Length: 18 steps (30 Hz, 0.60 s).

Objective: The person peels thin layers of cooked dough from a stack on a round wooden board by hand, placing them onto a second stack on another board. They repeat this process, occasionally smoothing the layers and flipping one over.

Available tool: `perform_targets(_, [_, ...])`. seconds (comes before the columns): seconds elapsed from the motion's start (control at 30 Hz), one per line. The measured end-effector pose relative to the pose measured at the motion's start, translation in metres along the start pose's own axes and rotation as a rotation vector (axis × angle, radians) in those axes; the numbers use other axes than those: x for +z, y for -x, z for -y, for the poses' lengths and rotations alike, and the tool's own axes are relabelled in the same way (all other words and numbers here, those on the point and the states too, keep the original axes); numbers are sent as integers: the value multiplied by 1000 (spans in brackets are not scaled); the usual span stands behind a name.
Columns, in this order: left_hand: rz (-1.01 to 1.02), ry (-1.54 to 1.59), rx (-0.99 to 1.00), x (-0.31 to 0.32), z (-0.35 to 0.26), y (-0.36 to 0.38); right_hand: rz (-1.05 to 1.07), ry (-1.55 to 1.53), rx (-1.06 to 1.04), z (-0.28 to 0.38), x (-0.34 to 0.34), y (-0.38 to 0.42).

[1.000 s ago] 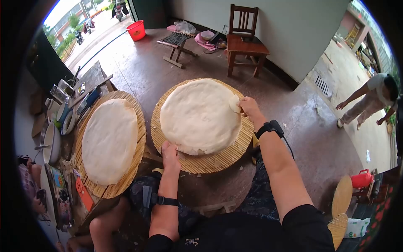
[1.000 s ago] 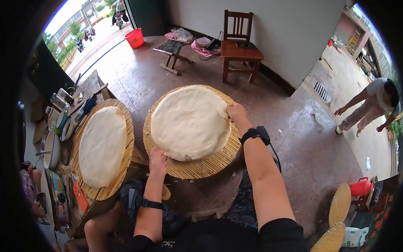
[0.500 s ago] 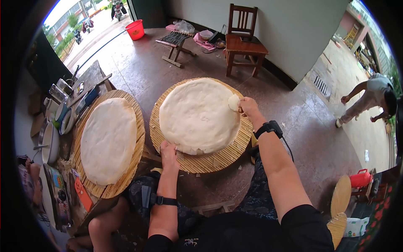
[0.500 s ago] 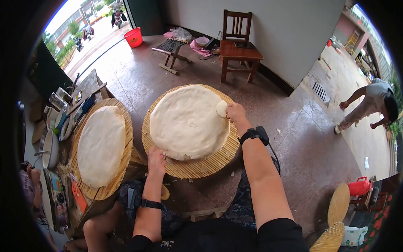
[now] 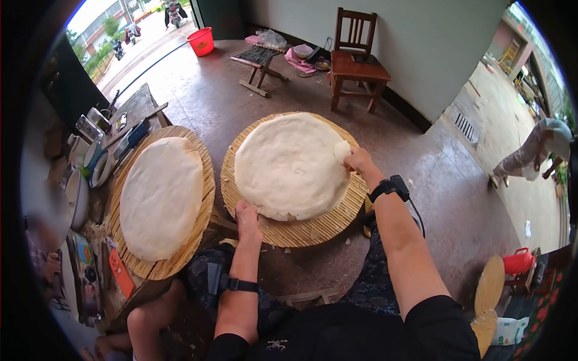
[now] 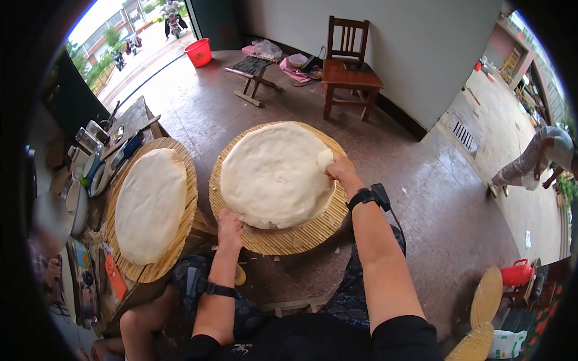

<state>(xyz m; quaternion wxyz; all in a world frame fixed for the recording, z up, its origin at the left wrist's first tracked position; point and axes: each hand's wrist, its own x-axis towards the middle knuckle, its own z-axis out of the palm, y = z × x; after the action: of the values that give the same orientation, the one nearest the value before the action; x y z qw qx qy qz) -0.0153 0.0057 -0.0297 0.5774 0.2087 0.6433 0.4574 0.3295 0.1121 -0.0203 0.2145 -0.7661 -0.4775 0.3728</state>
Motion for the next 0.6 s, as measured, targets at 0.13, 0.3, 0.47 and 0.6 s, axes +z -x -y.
perform_targets(0.13, [1,31,19,7,5,0,2,-87,-149,-23,3,-16])
perform_targets(0.3, [-97,32,112,8,13,-7,59,-64,-87,-2,-2,8])
perform_targets(0.47, [39,-28,416,-25,101,-100,117,-215,-80,1,-3,15])
perform_targets(0.6, [-15,-3,484,-10,89,-85,128,-255,-56,10,-8,27])
